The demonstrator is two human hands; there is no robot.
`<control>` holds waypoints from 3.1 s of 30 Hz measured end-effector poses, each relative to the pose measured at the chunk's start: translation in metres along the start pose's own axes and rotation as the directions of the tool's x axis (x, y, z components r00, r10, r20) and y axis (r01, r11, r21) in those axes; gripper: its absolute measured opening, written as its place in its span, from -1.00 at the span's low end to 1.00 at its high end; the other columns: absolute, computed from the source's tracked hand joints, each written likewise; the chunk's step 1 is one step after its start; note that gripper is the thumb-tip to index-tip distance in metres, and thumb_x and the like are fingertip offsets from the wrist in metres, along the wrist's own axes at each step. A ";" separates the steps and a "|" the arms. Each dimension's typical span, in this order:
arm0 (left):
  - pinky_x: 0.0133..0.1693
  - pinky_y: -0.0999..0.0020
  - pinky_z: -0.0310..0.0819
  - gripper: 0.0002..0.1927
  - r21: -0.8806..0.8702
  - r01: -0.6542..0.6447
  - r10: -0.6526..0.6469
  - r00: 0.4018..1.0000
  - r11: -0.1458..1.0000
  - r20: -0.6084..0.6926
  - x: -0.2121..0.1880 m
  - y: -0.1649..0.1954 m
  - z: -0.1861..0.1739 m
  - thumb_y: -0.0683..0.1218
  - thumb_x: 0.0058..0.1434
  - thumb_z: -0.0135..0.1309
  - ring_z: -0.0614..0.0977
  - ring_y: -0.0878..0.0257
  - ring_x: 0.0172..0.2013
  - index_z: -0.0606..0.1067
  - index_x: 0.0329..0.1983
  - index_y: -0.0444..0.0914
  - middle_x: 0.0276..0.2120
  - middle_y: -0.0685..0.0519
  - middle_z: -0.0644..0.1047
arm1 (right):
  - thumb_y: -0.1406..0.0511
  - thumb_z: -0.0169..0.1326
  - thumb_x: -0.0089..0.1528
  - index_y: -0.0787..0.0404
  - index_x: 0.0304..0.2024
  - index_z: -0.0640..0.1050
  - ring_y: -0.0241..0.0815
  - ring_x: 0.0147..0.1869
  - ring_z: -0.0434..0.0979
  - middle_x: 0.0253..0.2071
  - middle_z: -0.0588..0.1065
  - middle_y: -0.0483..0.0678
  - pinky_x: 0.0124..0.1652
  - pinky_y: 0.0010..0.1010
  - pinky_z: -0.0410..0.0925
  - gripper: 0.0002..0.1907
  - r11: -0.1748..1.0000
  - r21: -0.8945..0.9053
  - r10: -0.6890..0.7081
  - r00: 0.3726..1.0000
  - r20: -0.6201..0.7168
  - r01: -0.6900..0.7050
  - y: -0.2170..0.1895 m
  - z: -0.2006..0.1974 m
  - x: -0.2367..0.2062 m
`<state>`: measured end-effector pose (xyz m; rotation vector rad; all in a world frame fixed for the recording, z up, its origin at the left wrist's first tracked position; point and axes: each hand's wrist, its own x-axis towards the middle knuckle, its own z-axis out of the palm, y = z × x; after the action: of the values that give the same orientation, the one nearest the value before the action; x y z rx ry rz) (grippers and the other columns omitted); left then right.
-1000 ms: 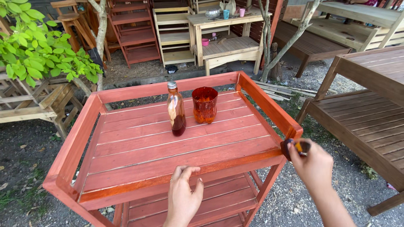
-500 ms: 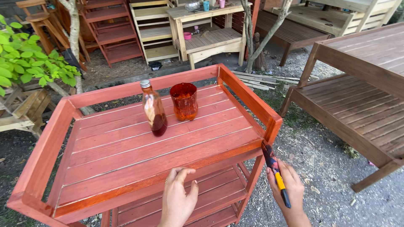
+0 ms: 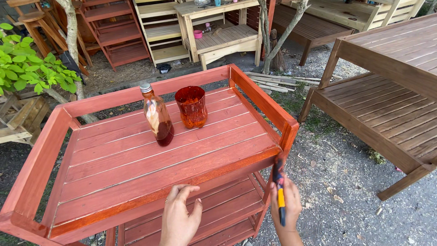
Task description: The person applies reddish-brown stain to a wooden cart with a paintbrush, dipping the brush into a container of stain and brushing the rails, edges and side panels of the cart, working around the piece to coat different surfaces.
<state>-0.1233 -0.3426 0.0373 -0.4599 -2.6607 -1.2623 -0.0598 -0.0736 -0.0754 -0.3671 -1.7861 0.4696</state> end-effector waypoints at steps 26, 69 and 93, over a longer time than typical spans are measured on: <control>0.11 0.20 0.46 -0.64 0.017 0.022 -0.023 0.997 1.000 0.077 -0.007 0.029 0.008 -0.13 0.10 0.19 0.57 0.12 0.09 0.61 0.01 -0.14 -0.03 0.08 0.53 | 0.26 0.21 0.26 0.32 0.11 0.57 -0.11 0.01 0.62 0.00 0.56 0.13 -0.08 -0.37 0.50 -0.60 0.985 0.138 0.087 0.991 0.102 -0.100 0.028 -0.015 -0.015; -0.22 0.23 0.59 -0.64 -0.077 0.209 -0.216 0.971 0.975 -0.101 -0.039 0.026 0.023 -0.14 0.10 0.16 0.65 0.14 -0.10 0.61 0.00 -0.13 -0.09 0.04 0.53 | 0.25 0.20 0.35 0.36 0.11 0.59 -0.14 -0.13 0.58 -0.12 0.57 0.05 -0.11 -0.32 0.45 -0.63 0.956 0.109 0.254 0.955 0.152 -0.272 0.091 -0.041 0.027; 0.01 0.21 0.51 -0.68 0.078 0.054 -0.037 0.980 0.996 -0.197 -0.076 -0.137 -0.146 -0.12 0.03 0.22 0.63 0.09 -0.01 0.64 -0.09 -0.14 -0.10 0.02 0.57 | 0.33 0.17 0.28 0.35 0.21 0.52 -0.19 0.01 0.59 -0.01 0.55 0.05 -0.03 -0.39 0.44 -0.55 0.850 0.352 0.325 0.916 0.234 -0.392 -0.191 0.052 -0.127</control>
<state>-0.0968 -0.5536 0.0093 -0.2502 -2.5590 -1.1392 -0.0782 -0.3072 -0.0993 -0.3879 -1.7312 1.1389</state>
